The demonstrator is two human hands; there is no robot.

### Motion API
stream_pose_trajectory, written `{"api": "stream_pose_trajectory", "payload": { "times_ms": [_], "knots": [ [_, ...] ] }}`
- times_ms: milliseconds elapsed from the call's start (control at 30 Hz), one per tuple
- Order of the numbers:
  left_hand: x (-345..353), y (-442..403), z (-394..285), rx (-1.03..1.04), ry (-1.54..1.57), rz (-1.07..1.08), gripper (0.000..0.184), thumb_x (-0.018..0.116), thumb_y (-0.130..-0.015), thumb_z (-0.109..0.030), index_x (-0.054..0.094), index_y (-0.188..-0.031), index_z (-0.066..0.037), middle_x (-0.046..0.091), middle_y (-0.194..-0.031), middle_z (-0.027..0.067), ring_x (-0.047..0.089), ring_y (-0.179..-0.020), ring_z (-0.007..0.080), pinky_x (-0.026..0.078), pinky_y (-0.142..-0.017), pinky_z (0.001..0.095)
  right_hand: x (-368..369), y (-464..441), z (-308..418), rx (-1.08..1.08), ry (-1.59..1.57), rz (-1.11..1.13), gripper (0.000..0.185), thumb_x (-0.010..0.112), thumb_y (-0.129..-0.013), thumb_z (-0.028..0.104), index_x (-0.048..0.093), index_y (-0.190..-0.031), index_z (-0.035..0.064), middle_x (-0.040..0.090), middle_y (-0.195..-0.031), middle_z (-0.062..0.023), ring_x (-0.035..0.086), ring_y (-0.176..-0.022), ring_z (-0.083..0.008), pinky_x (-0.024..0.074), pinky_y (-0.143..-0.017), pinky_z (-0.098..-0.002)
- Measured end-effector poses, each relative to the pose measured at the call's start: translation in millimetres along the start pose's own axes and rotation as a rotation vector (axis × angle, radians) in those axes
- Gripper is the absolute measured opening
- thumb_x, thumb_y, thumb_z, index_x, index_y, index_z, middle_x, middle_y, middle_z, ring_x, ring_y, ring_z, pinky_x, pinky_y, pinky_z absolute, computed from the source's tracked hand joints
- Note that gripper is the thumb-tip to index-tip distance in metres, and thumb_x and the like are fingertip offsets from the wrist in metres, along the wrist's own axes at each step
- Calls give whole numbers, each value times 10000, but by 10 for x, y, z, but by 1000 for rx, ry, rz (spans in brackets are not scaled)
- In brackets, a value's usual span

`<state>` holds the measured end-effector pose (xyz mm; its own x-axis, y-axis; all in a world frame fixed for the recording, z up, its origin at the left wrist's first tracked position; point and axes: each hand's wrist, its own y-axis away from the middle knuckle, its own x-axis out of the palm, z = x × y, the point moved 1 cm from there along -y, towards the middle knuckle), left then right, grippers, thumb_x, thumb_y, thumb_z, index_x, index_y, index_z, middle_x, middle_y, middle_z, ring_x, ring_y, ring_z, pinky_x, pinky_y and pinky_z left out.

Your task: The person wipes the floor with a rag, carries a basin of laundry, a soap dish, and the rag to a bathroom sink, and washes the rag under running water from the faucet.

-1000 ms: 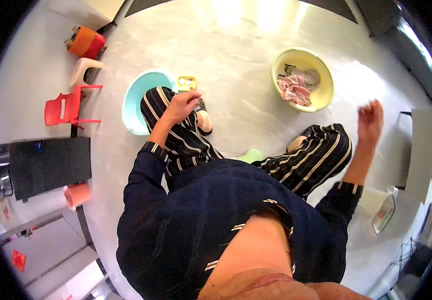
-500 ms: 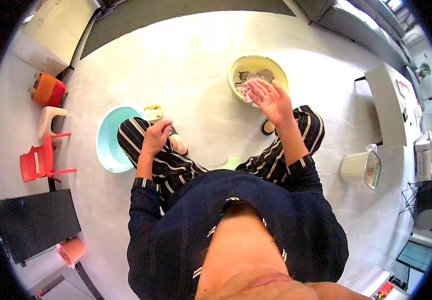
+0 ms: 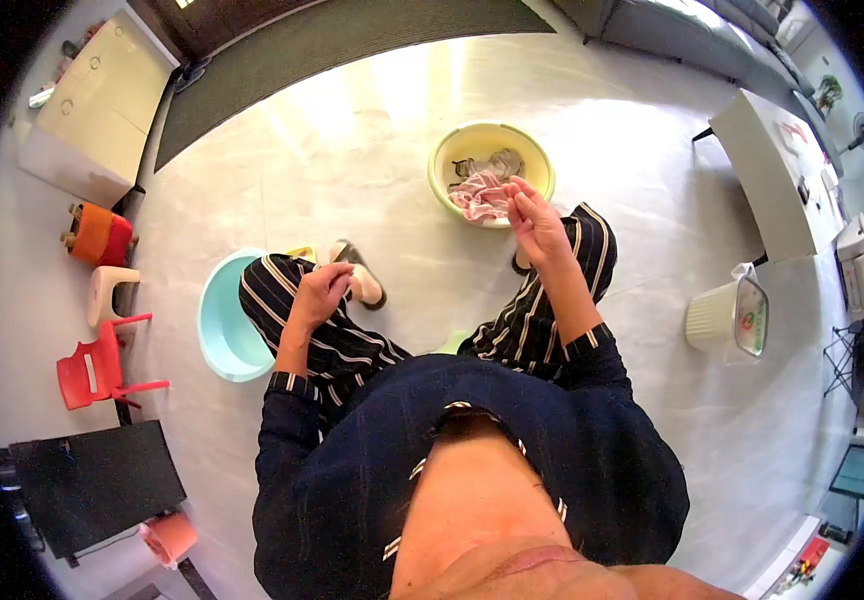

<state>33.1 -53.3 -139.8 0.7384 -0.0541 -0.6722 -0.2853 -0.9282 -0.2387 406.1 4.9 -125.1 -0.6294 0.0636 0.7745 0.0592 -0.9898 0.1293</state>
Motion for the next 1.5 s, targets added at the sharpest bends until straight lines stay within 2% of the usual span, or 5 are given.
{"api": "stream_pose_trajectory", "payload": {
  "times_ms": [800,933,1133,1333,1500],
  "knots": [
    [622,-2093,733,-32,-36,274,233,578,-821,-116,614,-1035,-30,659,-930,192,646,-846,327,513,-748,390,-889,-180,-1235,581,810,-256,201,626,-875,244,612,-974,70,501,-650,21,412,-480,-58,349,-438,-203],
    [939,-2011,821,-135,-495,953,291,575,-762,-115,593,-1043,-42,636,-991,196,608,-938,366,484,-799,455,-1237,-228,-1974,608,1138,-26,236,655,-841,280,628,-937,66,500,-628,28,453,-527,-74,389,-464,-225],
    [783,-2218,335,-82,-124,685,413,580,-772,-140,529,-1175,-70,636,-967,200,607,-933,361,479,-795,467,-1257,-395,-2521,597,1195,201,236,693,-812,224,632,-971,61,487,-636,49,442,-559,-53,377,-500,-213],
    [831,-2274,459,-105,-252,657,209,612,-687,-72,653,-892,-64,666,-860,153,657,-813,314,528,-652,426,-1323,-669,-2590,579,1330,374,242,673,-772,87,642,-1009,50,508,-663,45,465,-608,-54,415,-564,-215],
    [808,-2313,365,-121,-258,591,199,636,-681,-81,677,-875,-72,673,-889,127,660,-834,289,532,-639,425,-1325,-1084,-1490,424,1827,457,316,629,-727,120,647,-1038,66,609,-685,-72,566,-615,-153,474,-613,-297]
  ]
}}
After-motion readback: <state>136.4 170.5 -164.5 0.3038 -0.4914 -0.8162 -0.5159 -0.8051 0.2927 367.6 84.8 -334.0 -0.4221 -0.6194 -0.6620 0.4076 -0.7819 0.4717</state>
